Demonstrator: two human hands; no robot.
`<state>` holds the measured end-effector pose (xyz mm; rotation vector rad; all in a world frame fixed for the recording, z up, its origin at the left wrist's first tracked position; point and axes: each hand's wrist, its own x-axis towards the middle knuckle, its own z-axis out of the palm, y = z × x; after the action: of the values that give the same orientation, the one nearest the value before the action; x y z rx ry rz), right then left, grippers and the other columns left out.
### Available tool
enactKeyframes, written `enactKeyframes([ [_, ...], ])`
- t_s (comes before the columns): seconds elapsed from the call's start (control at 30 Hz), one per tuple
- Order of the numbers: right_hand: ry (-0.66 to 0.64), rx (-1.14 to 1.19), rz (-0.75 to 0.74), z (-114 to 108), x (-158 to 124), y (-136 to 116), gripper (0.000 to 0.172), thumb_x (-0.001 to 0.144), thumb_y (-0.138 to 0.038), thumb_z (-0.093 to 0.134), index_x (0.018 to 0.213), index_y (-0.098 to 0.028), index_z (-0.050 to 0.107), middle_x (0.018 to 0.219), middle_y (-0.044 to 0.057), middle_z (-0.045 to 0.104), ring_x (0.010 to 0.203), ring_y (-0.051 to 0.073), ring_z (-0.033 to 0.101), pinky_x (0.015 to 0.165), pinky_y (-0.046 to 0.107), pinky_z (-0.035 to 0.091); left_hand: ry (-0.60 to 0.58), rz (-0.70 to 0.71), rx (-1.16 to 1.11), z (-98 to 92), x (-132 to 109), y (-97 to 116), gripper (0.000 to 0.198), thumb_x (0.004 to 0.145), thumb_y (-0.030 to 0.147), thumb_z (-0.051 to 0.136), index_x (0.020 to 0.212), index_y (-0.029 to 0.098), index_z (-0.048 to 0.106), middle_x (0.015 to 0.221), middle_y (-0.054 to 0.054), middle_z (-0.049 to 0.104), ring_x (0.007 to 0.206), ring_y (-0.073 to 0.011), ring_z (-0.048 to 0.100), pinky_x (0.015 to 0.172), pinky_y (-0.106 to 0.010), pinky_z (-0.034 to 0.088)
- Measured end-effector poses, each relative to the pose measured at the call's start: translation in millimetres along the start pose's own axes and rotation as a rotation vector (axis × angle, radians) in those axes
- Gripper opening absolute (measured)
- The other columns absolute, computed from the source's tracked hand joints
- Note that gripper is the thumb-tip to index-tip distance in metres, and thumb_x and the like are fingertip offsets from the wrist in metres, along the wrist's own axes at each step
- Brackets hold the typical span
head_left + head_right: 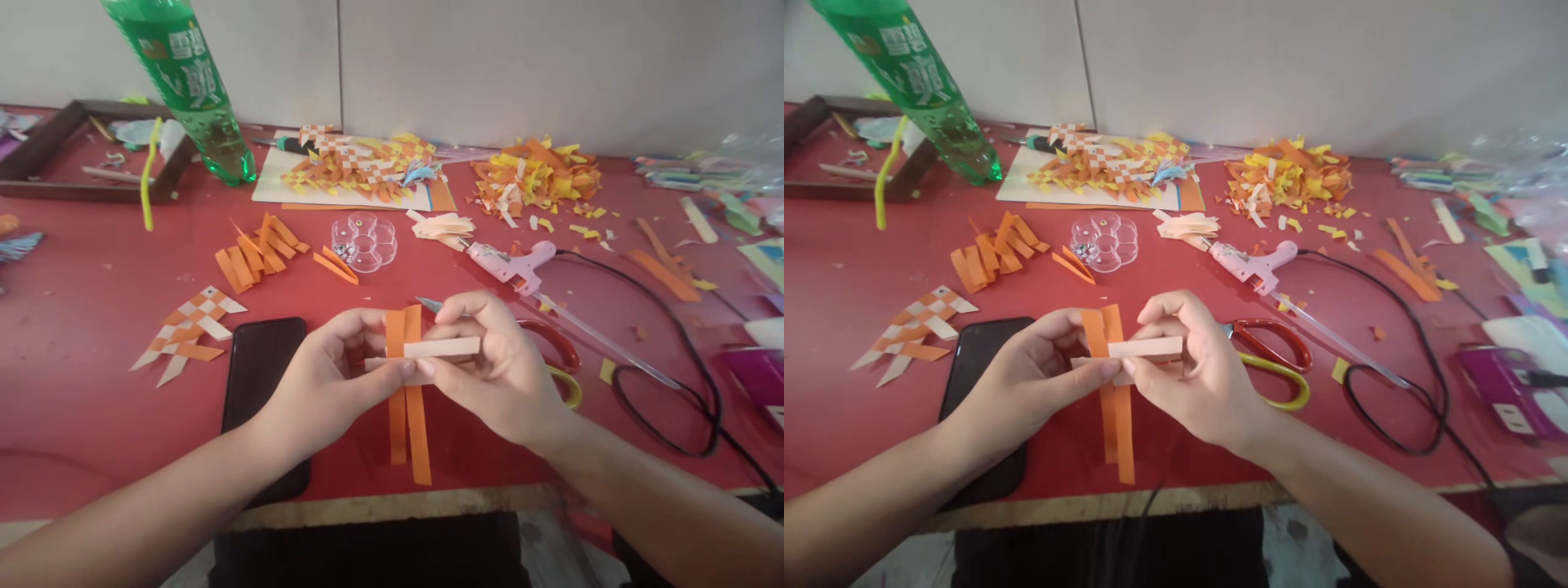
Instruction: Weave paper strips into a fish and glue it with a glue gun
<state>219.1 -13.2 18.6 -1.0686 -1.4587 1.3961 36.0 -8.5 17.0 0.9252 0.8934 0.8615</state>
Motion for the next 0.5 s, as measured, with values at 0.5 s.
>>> enactKeyframes([
  [0.5, -0.568, -1.104, -0.490, -39.3, 11.4, -2.6, 0.015, 0.092, -0.015, 0.053, 0.092, -0.018, 0.068, 0.088, 0.007, 0.065, 0.083, 0.020, 0.059, 0.076, 0.038, 0.051, 0.375, 0.100, 0.491, -50.0, 14.5, 28.8, 0.045, 0.075, 0.037, 0.077, 0.114, 0.029, 0.057, 0.081, 0.002, 0.074, 0.073, -0.0197, 0.072, 0.066, -0.030, 0.055],
])
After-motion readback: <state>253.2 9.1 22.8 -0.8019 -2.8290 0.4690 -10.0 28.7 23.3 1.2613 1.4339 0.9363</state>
